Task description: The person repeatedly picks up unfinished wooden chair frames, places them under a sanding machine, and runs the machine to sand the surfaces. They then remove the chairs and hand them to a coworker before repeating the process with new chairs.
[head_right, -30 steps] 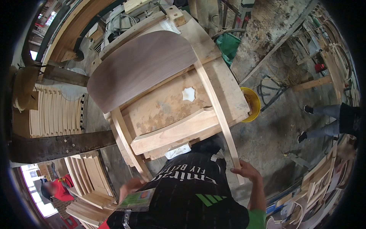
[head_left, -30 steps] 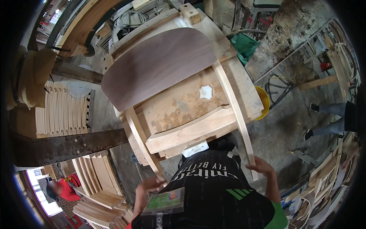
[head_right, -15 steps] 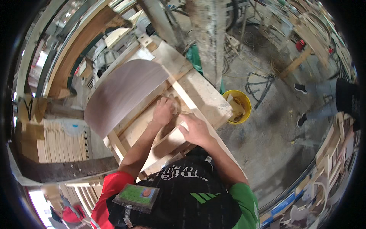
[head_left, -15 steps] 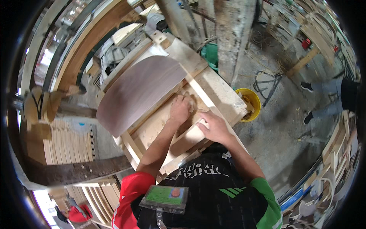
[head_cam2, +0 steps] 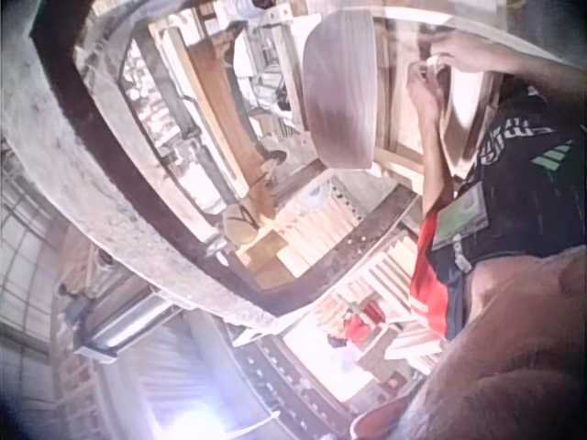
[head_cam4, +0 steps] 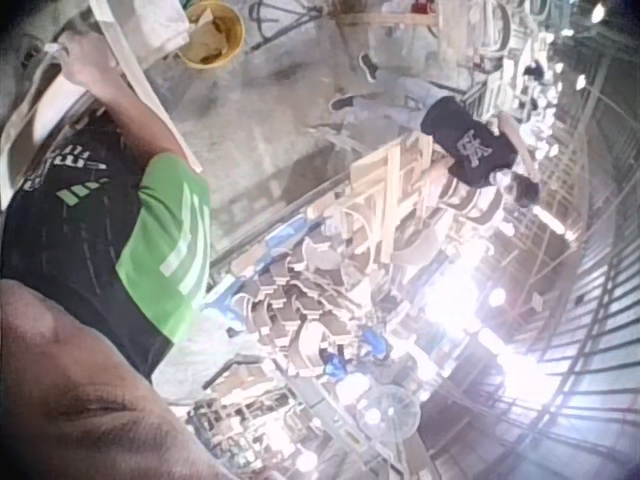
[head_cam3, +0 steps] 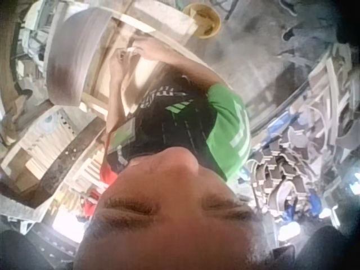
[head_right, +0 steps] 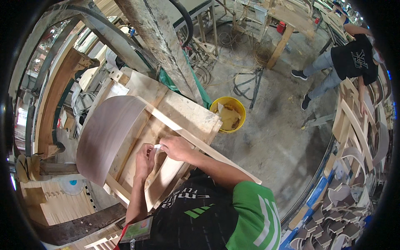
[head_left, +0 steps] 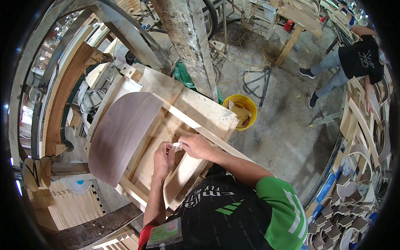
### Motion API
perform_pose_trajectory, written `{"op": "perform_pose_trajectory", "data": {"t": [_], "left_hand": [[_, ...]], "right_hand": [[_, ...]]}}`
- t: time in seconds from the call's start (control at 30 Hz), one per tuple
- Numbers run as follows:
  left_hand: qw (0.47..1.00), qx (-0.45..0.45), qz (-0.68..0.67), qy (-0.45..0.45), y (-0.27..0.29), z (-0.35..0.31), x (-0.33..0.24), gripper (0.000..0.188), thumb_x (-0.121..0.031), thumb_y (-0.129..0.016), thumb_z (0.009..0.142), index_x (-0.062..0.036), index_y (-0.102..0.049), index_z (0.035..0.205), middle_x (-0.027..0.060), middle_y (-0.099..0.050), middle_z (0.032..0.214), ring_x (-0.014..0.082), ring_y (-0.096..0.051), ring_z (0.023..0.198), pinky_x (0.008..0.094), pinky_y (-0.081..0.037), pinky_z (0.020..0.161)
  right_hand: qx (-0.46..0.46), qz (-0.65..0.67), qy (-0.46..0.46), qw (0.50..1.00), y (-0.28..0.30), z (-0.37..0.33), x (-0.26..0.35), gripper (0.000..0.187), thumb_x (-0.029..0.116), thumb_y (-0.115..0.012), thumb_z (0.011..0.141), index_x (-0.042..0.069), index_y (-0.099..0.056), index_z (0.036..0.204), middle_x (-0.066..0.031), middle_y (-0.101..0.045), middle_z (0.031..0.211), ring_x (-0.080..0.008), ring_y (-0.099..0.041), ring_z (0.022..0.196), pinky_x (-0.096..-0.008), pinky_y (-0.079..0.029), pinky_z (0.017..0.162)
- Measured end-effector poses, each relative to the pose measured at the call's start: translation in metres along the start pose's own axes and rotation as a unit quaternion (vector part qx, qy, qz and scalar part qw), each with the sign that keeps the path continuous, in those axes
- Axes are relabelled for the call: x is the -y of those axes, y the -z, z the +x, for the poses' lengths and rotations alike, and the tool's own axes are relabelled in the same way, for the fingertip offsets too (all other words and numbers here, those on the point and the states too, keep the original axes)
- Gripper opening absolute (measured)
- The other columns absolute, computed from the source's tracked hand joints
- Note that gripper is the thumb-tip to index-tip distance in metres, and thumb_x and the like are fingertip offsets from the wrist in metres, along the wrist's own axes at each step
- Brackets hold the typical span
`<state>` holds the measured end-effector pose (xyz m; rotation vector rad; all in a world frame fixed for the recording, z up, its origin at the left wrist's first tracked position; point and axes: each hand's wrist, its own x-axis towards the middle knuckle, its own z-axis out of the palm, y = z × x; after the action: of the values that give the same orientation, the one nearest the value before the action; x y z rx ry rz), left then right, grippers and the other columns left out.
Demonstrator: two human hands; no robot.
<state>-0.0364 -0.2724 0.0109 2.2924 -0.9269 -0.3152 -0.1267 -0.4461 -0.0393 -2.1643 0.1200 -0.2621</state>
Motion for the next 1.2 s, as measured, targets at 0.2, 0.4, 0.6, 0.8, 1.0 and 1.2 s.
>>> {"op": "perform_pose_trajectory", "data": {"t": [0.2, 0.4, 0.6, 0.8, 1.0, 1.2], "left_hand": [[0.999, 0.037, -0.012, 0.0, -0.001, -0.006, 0.009, 0.019, -0.016, -0.067, 0.102, -0.002, -0.067, 0.115, 0.0136, -0.072, 0.089, 0.022, -0.068, 0.071, 0.0348, -0.055, 0.066], [0.921, -0.039, -0.357, 0.151, -0.024, 0.001, 0.028, 0.016, -0.017, -0.06, 0.108, -0.0027, -0.066, 0.11, 0.0033, -0.067, 0.08, 0.0098, -0.061, 0.066, 0.0261, -0.052, 0.059], [0.948, -0.025, -0.256, 0.189, -0.026, -0.02, 0.082, 0.04, -0.02, -0.066, 0.103, -0.0019, -0.057, 0.138, 0.0115, -0.07, 0.105, 0.0169, -0.069, 0.079, 0.0318, -0.057, 0.066], [0.993, -0.104, -0.051, 0.03, -0.009, 0.025, 0.005, 0.034, -0.012, -0.071, 0.099, -0.0024, -0.066, 0.131, 0.0128, -0.074, 0.108, 0.0186, -0.069, 0.084, 0.0319, -0.058, 0.077], [0.939, -0.017, -0.319, 0.125, -0.017, 0.045, -0.002, 0.016, -0.012, -0.068, 0.102, -0.0014, -0.074, 0.112, 0.0047, -0.074, 0.096, 0.0078, -0.064, 0.08, 0.0277, -0.054, 0.07], [0.911, -0.066, -0.353, 0.202, -0.021, 0.122, 0.028, 0.014, -0.018, -0.064, 0.104, -0.0051, -0.069, 0.106, 0.0007, -0.065, 0.086, 0.0086, -0.058, 0.074, 0.027, -0.049, 0.065]], "right_hand": [[0.023, -0.013, 0.05, 0.998, -0.005, 0.009, 0.003, 0.011, 0.017, -0.065, 0.093, 0.006, -0.065, 0.092, -0.0159, -0.069, 0.091, -0.0398, -0.068, 0.09, -0.0525, -0.053, 0.077], [-0.128, 0.177, 0.036, 0.975, -0.015, 0.018, 0.011, 0.003, 0.004, -0.065, 0.093, 0.003, -0.068, 0.092, -0.0133, -0.069, 0.082, -0.0281, -0.067, 0.071, -0.0386, -0.053, 0.066], [-0.161, 0.249, 0.002, 0.955, 0.017, 0.037, 0.033, 0.011, 0.009, -0.069, 0.099, 0.0, -0.072, 0.104, -0.0075, -0.067, 0.084, -0.011, -0.062, 0.075, -0.0284, -0.05, 0.066], [-0.199, 0.18, -0.006, 0.963, -0.004, 0.036, 0.009, 0.014, 0.008, -0.071, 0.096, 0.001, -0.073, 0.108, -0.0101, -0.069, 0.085, -0.017, -0.065, 0.071, -0.0315, -0.052, 0.065], [-0.185, 0.334, -0.101, 0.919, 0.0, 0.039, 0.007, 0.015, 0.01, -0.074, 0.095, 0.0, -0.067, 0.103, -0.0146, -0.073, 0.083, -0.0211, -0.07, 0.064, -0.0359, -0.056, 0.061], [-0.285, -0.051, -0.009, 0.957, 0.038, 0.025, -0.011, 0.028, 0.014, -0.075, 0.091, 0.002, -0.066, 0.115, -0.0176, -0.068, 0.109, -0.0333, -0.068, 0.095, -0.0443, -0.054, 0.08]]}}
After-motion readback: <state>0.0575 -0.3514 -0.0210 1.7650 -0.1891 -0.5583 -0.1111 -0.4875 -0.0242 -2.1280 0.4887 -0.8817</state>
